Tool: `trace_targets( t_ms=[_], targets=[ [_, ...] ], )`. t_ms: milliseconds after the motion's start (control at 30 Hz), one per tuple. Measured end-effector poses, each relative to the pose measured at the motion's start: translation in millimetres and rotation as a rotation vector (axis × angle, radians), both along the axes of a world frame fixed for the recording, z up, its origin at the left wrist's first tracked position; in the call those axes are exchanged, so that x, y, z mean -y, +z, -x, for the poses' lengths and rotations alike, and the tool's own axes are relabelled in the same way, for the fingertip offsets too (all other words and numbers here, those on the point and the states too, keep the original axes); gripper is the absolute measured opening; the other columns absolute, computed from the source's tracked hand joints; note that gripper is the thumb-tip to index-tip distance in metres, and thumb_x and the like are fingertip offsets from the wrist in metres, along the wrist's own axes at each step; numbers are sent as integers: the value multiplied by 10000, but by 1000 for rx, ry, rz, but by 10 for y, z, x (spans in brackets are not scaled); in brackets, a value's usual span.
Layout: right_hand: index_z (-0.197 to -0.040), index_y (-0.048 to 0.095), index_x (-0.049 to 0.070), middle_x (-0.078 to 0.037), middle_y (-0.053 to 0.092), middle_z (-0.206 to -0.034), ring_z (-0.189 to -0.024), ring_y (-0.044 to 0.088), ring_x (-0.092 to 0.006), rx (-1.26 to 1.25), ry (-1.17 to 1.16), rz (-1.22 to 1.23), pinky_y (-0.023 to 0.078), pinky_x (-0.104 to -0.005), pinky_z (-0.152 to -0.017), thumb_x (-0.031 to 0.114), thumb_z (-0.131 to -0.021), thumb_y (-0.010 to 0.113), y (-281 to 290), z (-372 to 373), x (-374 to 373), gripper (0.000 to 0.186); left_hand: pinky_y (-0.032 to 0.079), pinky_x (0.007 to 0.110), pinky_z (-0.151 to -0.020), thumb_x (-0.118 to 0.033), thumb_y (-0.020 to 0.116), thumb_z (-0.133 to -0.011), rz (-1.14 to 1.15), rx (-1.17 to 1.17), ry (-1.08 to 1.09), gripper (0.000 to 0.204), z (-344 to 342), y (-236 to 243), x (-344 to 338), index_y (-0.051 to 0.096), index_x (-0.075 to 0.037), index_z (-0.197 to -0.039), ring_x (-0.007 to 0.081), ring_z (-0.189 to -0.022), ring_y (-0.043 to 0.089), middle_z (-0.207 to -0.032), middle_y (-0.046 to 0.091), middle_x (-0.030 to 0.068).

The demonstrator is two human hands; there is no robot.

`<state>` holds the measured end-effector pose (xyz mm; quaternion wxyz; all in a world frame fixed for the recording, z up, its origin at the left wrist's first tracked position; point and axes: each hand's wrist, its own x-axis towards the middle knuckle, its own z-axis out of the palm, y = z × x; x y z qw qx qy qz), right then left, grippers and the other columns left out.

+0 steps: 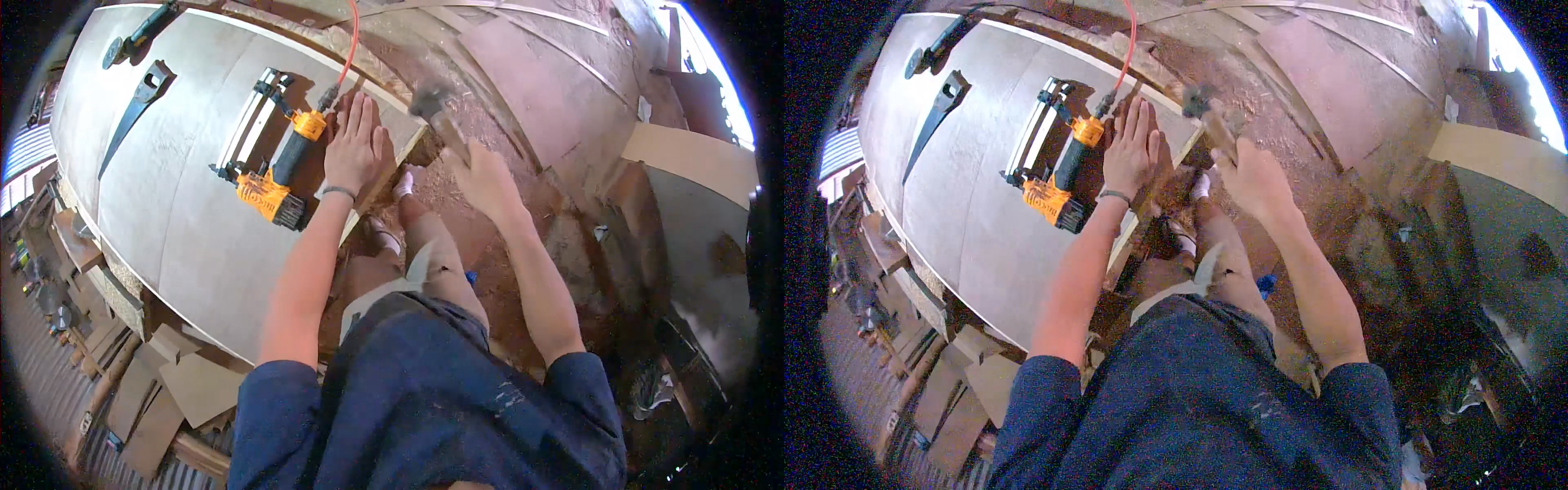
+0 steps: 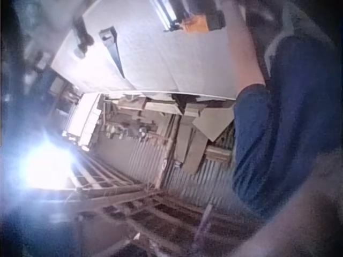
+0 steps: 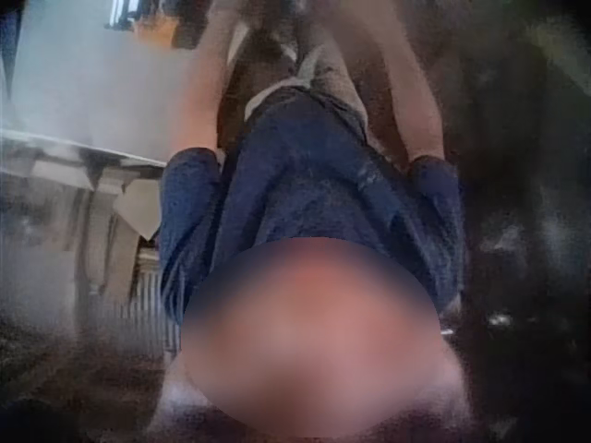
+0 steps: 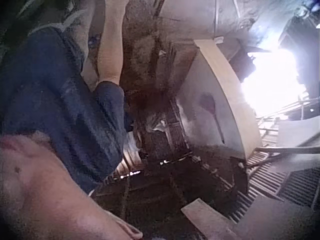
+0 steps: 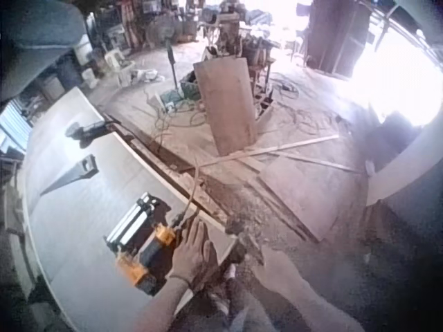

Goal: Assembling a curved wooden structure using a pneumatic nail gun, hammer, and hand saw.

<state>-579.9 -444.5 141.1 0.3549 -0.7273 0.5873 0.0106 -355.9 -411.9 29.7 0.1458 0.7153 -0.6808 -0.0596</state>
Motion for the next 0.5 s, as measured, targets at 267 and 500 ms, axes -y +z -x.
trace_targets(
  t_ms=[267,500],
  targets=[
    [-1024,525,-19,-276,626,-806,-791,624,-443,-101,209,-110,499,-512,-718,433,-916,494,-266,126,203,466,275,405,-1117,-324,416,-941,-35,77,22,564,-17,25,-9,313,-66,-1432,309,-1384,267,-1502,291,97],
    [-1079,514,-7,-263,634,-786,-749,624,-448,186,230,72,503,-526,-700,449,-927,458,-236,27,394,484,461,341,-972,-213,522,-885,7,-44,84,494,37,239,9,436,-42,-1340,268,-1327,379,-1429,407,87]
  ],
)
